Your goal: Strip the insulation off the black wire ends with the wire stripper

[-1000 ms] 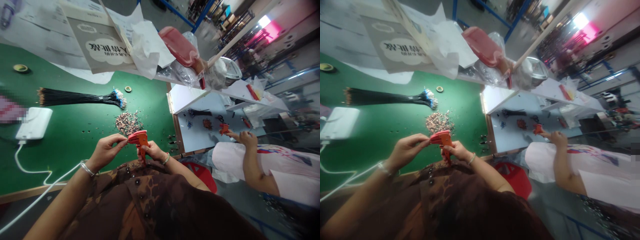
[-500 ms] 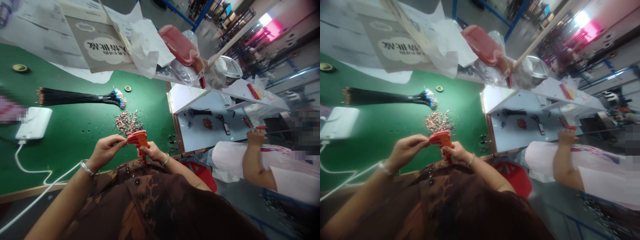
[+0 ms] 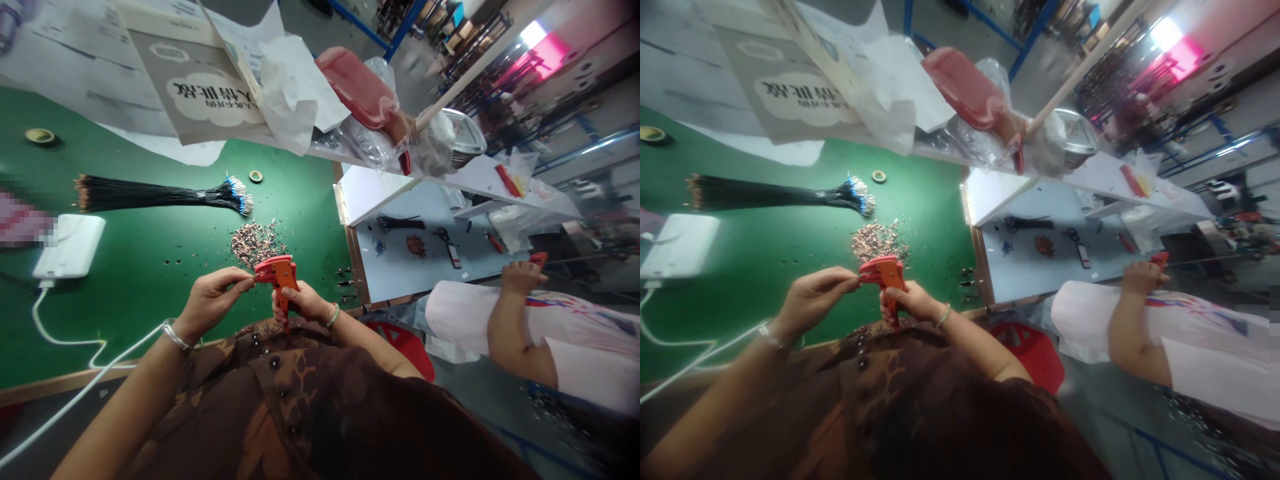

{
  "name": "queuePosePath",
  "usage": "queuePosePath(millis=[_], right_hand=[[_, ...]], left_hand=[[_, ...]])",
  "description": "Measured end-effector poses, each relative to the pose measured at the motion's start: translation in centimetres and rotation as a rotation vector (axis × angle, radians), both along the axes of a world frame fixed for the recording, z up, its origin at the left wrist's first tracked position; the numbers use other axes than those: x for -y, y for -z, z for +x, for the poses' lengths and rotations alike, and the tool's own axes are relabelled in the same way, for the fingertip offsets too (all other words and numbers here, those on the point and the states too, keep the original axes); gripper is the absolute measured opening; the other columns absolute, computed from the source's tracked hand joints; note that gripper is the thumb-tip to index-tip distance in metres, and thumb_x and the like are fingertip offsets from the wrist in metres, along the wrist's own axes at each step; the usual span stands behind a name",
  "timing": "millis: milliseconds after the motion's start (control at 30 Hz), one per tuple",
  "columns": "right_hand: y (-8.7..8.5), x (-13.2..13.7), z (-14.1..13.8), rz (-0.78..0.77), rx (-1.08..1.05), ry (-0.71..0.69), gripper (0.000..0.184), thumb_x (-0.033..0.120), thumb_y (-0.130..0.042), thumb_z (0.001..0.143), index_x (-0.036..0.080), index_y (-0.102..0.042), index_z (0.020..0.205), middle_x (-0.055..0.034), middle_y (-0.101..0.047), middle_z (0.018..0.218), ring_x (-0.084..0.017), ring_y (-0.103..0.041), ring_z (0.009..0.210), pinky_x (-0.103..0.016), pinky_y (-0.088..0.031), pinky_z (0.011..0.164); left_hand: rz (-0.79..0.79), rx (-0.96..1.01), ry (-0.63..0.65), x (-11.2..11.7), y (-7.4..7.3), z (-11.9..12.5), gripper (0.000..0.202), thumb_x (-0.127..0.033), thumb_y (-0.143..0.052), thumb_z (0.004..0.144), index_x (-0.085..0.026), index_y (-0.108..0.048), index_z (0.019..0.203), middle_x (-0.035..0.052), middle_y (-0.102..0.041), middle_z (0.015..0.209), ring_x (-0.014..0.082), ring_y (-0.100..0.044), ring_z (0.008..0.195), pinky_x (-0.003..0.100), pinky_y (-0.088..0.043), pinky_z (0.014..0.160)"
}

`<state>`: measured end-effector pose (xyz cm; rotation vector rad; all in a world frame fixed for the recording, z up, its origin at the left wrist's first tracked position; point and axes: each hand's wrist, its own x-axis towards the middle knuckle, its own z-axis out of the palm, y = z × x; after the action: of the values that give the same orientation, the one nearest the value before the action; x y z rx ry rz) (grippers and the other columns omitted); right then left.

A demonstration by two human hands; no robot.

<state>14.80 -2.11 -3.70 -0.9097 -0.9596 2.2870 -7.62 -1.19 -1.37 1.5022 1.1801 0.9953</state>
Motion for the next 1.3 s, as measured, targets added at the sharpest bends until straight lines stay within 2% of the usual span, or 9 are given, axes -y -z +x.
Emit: queuePosePath(millis=[100,167,300,600,767,1000,1100,1300], right_hand=[[0.3,-0.4,0.4,-0.019,-0.073,0.063,0.057,0.064,-0.068,0.074,0.011,-0.056,0.094,-0.0046,-0.062,0.076,-0.018,-0.063,0.069,-0.036,-0.053,0.067],[0.5,-0.6,0.8,-0.017,-0.029,0.123,0.058,0.065,-0.067,0.075,0.012,-0.056,0.096,-0.0047,-0.062,0.078,-0.018,-0.064,0.071,-0.036,-0.054,0.071],[0.2,-0.8,1.5,0.002,0.119,0.062,0.055,0.06,-0.071,0.074,0.01,-0.058,0.095,-0.0057,-0.064,0.079,-0.017,-0.065,0.068,-0.033,-0.054,0.067],[-1.0,-0.8,1.0,0.081,0.081,-0.134,0.055,0.058,-0.07,0.075,0.01,-0.06,0.099,-0.0059,-0.065,0.08,-0.016,-0.065,0.068,-0.03,-0.055,0.063],[-0.9,-0.9,0.9,0.096,0.068,-0.154,0.055,0.059,-0.068,0.076,0.009,-0.061,0.097,-0.0061,-0.066,0.078,-0.017,-0.066,0.065,-0.029,-0.055,0.061],[-0.9,-0.9,1.0,0.087,0.11,-0.163,0.054,0.061,-0.068,0.076,0.009,-0.061,0.09,-0.0059,-0.066,0.072,-0.015,-0.064,0.059,-0.027,-0.052,0.056],[-1.1,-1.0,0.9,0.083,0.135,-0.165,0.056,0.063,-0.069,0.074,0.009,-0.061,0.086,-0.0051,-0.066,0.069,-0.014,-0.063,0.056,-0.025,-0.051,0.054],[-1.2,-0.9,1.1,0.127,0.151,-0.157,0.051,0.06,-0.066,0.078,0.009,-0.061,0.082,-0.0039,-0.064,0.064,-0.014,-0.063,0.055,-0.024,-0.051,0.052]], left_hand=[[-0.007,0.014,-0.056,0.2,-0.2,-0.1,0.023,-0.04,-0.065,0.083,-0.018,-0.07,0.078,0.0038,-0.07,0.076,0.0152,-0.062,0.07,0.026,-0.051,0.069],[-0.035,0.027,-0.082,0.3,-0.3,-0.2,0.023,-0.04,-0.065,0.083,-0.018,-0.07,0.077,0.0034,-0.069,0.075,0.015,-0.062,0.069,0.026,-0.05,0.068],[-0.092,0.026,-0.086,0.4,-0.1,-0.3,0.028,-0.044,-0.065,0.082,-0.017,-0.068,0.078,0.004,-0.068,0.075,0.0156,-0.062,0.069,0.026,-0.05,0.066],[-0.143,-0.004,0.01,0.0,-0.6,0.4,0.033,-0.049,-0.06,0.083,-0.017,-0.065,0.076,0.0015,-0.063,0.068,0.0142,-0.055,0.063,0.024,-0.044,0.059],[-0.205,0.047,0.045,-0.1,-1.1,0.3,0.032,-0.047,-0.06,0.081,-0.017,-0.063,0.07,-0.0002,-0.057,0.062,0.0133,-0.051,0.06,0.024,-0.043,0.057],[-0.271,0.058,0.148,-0.6,-2.1,-0.4,0.032,-0.047,-0.062,0.079,-0.018,-0.062,0.066,-0.0002,-0.056,0.06,0.0133,-0.049,0.058,0.025,-0.043,0.056],[-0.271,0.049,0.184,-0.7,-2.6,-0.6,0.033,-0.048,-0.061,0.079,-0.017,-0.063,0.066,0.0002,-0.056,0.06,0.0132,-0.049,0.058,0.024,-0.042,0.055],[-0.31,0.036,0.201,-0.9,-3.2,-0.7,0.032,-0.047,-0.063,0.077,-0.016,-0.066,0.07,0.0002,-0.058,0.063,0.012,-0.051,0.06,0.023,-0.043,0.057]])
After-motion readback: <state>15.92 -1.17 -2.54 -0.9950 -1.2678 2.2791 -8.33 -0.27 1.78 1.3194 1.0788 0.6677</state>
